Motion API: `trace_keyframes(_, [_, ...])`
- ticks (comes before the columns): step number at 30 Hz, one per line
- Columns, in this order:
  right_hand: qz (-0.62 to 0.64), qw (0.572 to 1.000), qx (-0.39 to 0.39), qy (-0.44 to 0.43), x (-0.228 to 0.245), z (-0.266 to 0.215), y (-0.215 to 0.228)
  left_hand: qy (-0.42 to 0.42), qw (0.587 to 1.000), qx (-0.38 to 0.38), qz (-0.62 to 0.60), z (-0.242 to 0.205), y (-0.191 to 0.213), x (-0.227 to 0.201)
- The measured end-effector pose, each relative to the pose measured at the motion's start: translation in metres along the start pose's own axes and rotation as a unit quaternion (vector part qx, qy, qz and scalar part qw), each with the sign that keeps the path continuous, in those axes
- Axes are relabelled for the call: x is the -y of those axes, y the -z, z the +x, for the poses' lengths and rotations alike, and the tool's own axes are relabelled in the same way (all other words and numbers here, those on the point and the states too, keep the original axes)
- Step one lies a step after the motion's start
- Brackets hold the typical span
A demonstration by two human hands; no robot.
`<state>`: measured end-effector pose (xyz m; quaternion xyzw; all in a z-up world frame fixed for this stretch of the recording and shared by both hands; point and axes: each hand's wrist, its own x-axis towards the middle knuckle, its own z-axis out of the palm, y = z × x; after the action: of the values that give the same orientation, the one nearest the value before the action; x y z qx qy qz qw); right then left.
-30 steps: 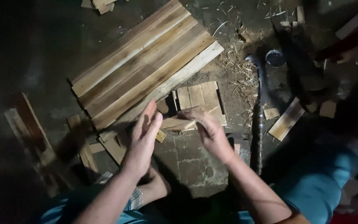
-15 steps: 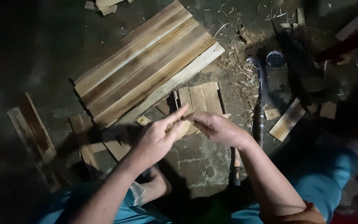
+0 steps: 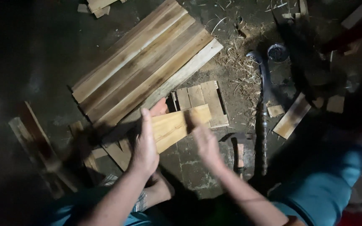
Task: The person sits on the floor and sands a small wooden plank with a sanding block. They hold the plank in their left hand and rub the sanding block along its surface and edges. The person flips the plank to sand different sides and then places it on a stack of other planks.
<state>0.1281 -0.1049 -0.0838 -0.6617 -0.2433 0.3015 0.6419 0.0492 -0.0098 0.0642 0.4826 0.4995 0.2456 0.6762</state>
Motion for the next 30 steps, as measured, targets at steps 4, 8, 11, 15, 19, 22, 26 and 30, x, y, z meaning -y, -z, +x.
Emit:
trace_keyframes(4, [0.041,0.933,0.089,0.345,0.041,-0.037,-0.038,-0.022,0.996,0.084,-0.038,0.028,0.019,0.04])
trace_keyframes(8, [0.093,0.959,0.145,0.224,0.003,-0.029,-0.034,-0.02,0.994,0.06,-0.089,0.021,0.012,0.025])
trace_keyframes(11, [0.095,0.991,0.082,0.05,-0.076,-0.001,-0.011,0.002,0.996,0.017,-0.089,0.021,0.013,0.018])
trace_keyframes(15, [0.022,0.997,0.05,0.05,-0.04,0.001,-0.018,0.009,0.996,0.016,-0.088,0.018,0.012,0.015])
trace_keyframes(19, [-0.009,0.941,0.113,0.32,-0.011,-0.028,-0.039,-0.019,0.993,0.038,-0.114,0.024,0.016,0.029])
trace_keyframes(22, [-0.037,0.937,0.09,0.336,-0.064,-0.012,-0.03,-0.005,0.993,0.048,-0.105,0.02,0.018,0.025])
trace_keyframes(26, [-0.046,0.991,0.035,0.123,-0.092,0.008,-0.003,0.001,0.994,0.057,-0.094,0.017,0.022,0.021])
trace_keyframes(30, [-0.002,0.985,0.048,0.164,-0.036,-0.001,-0.02,-0.017,0.991,0.107,-0.08,0.018,0.022,0.034])
